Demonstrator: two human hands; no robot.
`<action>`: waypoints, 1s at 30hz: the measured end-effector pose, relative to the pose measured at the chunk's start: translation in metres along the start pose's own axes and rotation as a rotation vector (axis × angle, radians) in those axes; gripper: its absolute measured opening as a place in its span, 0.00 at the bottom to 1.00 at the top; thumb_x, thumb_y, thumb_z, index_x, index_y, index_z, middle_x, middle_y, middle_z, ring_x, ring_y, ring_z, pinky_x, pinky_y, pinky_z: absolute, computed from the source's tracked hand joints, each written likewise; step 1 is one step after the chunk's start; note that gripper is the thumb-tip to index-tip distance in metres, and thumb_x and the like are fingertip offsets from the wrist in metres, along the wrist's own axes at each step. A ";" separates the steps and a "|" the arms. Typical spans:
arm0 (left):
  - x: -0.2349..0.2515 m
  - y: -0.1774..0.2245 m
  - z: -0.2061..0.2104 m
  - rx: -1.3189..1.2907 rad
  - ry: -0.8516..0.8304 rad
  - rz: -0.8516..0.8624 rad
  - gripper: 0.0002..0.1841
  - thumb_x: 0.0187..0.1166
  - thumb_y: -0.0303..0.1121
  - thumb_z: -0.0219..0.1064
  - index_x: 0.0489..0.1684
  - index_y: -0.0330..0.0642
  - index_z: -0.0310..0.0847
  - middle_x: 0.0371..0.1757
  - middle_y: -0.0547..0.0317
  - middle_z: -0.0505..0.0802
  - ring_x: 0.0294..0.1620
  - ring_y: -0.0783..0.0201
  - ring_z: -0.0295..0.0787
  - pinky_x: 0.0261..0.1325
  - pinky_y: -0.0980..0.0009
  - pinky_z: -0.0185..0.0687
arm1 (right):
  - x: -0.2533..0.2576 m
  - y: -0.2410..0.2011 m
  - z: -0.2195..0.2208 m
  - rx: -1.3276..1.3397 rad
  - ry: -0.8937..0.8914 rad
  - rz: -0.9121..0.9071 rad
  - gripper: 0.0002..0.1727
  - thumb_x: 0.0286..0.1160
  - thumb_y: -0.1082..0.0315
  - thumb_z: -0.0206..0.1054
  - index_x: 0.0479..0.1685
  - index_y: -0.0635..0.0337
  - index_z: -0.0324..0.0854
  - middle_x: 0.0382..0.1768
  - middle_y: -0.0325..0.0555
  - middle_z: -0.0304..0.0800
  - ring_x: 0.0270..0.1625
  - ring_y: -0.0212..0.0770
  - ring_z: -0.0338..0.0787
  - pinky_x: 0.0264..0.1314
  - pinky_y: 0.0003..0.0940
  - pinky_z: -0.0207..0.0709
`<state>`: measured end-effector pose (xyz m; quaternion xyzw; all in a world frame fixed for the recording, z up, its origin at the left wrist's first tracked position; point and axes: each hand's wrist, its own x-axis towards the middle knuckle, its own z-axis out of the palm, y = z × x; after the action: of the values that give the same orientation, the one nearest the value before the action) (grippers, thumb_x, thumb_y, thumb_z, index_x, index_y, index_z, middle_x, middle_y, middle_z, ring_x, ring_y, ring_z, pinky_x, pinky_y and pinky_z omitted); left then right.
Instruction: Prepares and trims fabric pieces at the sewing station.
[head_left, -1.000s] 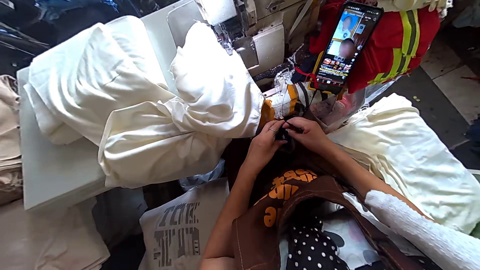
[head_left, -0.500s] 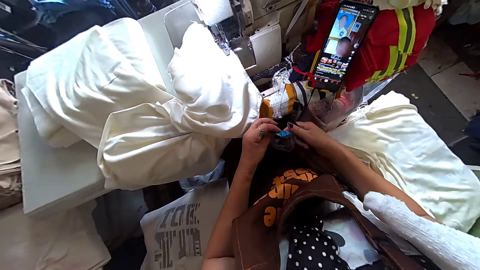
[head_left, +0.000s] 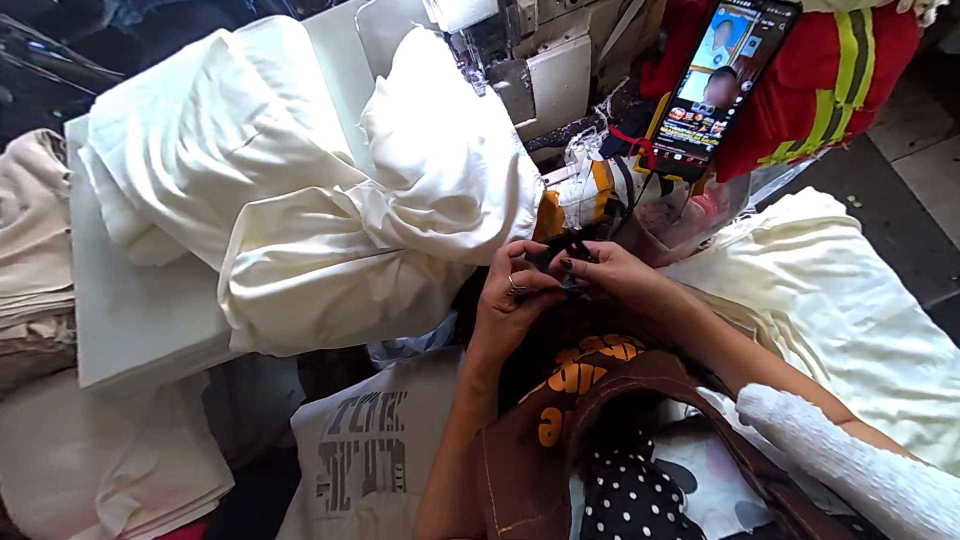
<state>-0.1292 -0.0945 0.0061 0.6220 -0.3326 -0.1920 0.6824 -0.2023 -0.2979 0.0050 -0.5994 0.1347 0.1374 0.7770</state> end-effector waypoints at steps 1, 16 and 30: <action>0.001 0.005 -0.001 0.033 -0.009 0.043 0.07 0.69 0.25 0.79 0.41 0.46 0.93 0.70 0.59 0.81 0.60 0.69 0.83 0.61 0.73 0.86 | 0.000 -0.002 0.002 0.015 -0.067 0.047 0.14 0.89 0.59 0.60 0.49 0.56 0.88 0.28 0.32 0.86 0.18 0.19 0.69 0.20 0.15 0.63; 0.010 0.020 -0.014 -0.021 0.082 0.045 0.05 0.80 0.29 0.71 0.39 0.35 0.90 0.61 0.54 0.89 0.59 0.67 0.88 0.59 0.71 0.89 | 0.014 -0.034 0.027 0.050 -0.028 -0.231 0.03 0.74 0.73 0.69 0.40 0.56 0.86 0.23 0.25 0.83 0.19 0.16 0.72 0.20 0.13 0.65; 0.033 0.073 -0.016 0.249 0.332 -0.154 0.28 0.57 0.15 0.82 0.56 0.42 0.77 0.35 0.64 0.95 0.32 0.72 0.93 0.38 0.72 0.92 | 0.015 -0.068 0.035 -0.277 0.092 -0.437 0.05 0.79 0.70 0.69 0.47 0.58 0.87 0.28 0.32 0.84 0.23 0.20 0.75 0.26 0.16 0.70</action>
<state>-0.1054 -0.0943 0.0841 0.7480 -0.1884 -0.0961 0.6291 -0.1613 -0.2799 0.0691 -0.7207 0.0170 -0.0439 0.6917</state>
